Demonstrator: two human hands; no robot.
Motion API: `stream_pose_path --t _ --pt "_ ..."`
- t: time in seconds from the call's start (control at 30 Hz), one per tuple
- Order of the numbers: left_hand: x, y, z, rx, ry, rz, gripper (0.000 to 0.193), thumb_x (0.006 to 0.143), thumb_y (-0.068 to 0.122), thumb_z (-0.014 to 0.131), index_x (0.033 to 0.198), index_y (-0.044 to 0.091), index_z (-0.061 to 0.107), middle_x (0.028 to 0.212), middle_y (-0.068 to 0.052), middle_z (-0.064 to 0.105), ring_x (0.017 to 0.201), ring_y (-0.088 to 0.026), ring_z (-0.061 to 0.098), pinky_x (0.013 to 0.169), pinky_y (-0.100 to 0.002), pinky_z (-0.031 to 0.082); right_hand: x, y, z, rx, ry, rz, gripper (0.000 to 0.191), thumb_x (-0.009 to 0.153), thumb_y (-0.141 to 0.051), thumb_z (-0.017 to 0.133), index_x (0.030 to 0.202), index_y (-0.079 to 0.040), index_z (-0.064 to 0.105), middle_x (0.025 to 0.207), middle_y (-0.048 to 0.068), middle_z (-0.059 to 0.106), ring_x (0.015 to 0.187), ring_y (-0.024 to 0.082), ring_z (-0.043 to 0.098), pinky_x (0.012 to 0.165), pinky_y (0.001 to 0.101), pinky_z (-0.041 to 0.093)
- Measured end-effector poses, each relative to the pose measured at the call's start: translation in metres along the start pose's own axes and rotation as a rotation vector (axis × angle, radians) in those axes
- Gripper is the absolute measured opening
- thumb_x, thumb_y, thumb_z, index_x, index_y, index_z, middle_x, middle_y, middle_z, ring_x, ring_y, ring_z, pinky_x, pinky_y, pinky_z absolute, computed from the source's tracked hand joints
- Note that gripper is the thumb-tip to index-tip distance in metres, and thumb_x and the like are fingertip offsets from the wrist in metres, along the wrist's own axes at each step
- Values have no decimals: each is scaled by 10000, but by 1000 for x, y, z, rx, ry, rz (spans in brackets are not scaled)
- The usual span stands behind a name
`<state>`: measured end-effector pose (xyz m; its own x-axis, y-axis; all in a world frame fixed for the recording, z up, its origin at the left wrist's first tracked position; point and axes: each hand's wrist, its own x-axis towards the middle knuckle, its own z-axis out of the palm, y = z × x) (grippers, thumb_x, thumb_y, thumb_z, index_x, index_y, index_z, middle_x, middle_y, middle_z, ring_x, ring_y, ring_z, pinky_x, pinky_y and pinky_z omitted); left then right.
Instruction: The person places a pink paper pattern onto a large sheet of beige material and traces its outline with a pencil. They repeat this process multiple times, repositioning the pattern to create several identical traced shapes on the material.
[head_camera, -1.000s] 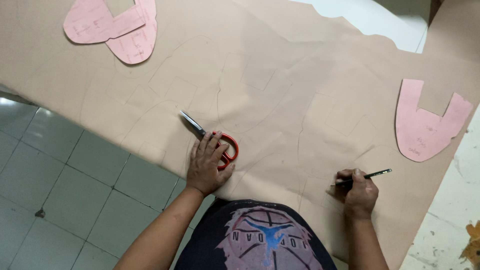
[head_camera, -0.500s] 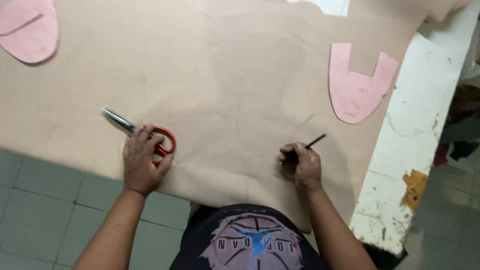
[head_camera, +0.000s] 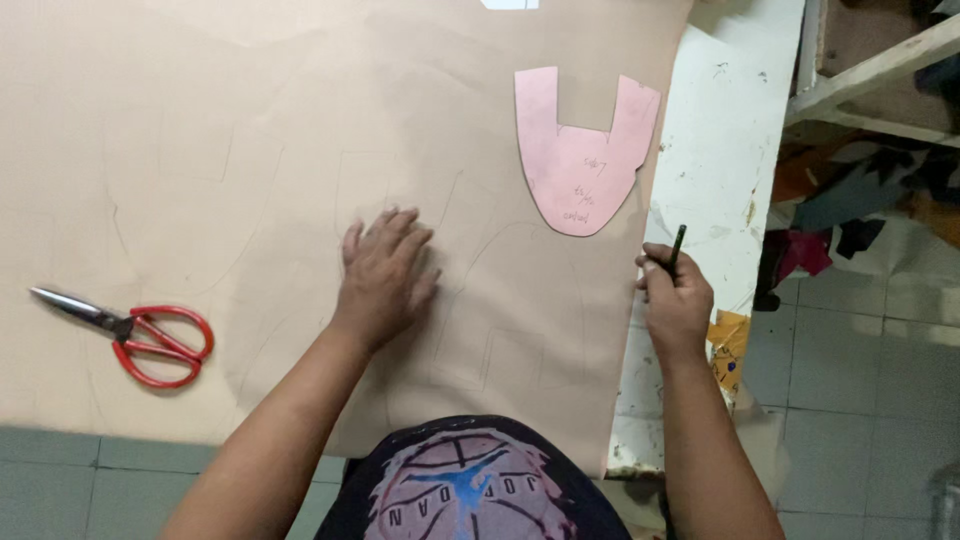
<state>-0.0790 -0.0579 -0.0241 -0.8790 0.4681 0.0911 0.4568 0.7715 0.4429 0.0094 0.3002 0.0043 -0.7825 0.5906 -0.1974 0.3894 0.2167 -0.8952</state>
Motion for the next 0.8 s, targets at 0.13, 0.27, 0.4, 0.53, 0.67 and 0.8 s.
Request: stream_pose_path --t 0.13,0.27,0.4,0.53,0.67,0.8 --pt "79 26 5 5 -63 98 574 919 365 686 1418 131 524 1579 -104 407 1509 -277 299 1225 -560 131 50 0 -3 -107 67 -89 248 973 -141 689 1178 -7 731 975 55 696 813 105 592 745 247 492" --pt "139 30 5 -23 -126 53 713 891 420 711 1484 121 452 1604 -124 348 1516 -291 262 1215 -558 117 81 -4 3 -199 15 -219 314 943 -175 724 1210 -8 716 1041 29 713 909 94 641 841 247 520" --pt "174 26 0 -59 -190 52 942 802 497 772 1558 123 354 1650 -117 279 1532 -290 208 1223 -543 68 86 -9 8 -342 -28 -249 381 912 -180 768 1270 -59 724 1043 50 664 916 140 637 841 282 521" --pt "188 25 0 -98 -242 35 1109 698 590 831 1584 175 310 1669 -82 236 1554 -288 133 1232 -539 3 84 -17 11 -493 -57 -281 494 871 -278 844 1325 -145 701 1060 39 627 951 169 643 843 316 525" --pt "186 29 5 -70 -256 7 1159 623 643 852 1575 229 338 1668 -28 231 1550 -292 97 1230 -550 -26 82 -23 15 -603 -56 -264 571 817 -329 877 1344 -205 696 1017 32 586 909 183 620 802 344 521" --pt "185 29 8 -65 -224 26 1109 643 665 843 1552 216 395 1666 -14 248 1548 -297 107 1233 -565 -22 81 -28 17 -638 -69 -251 544 811 -334 869 1330 -249 728 999 20 563 873 180 592 784 340 518"
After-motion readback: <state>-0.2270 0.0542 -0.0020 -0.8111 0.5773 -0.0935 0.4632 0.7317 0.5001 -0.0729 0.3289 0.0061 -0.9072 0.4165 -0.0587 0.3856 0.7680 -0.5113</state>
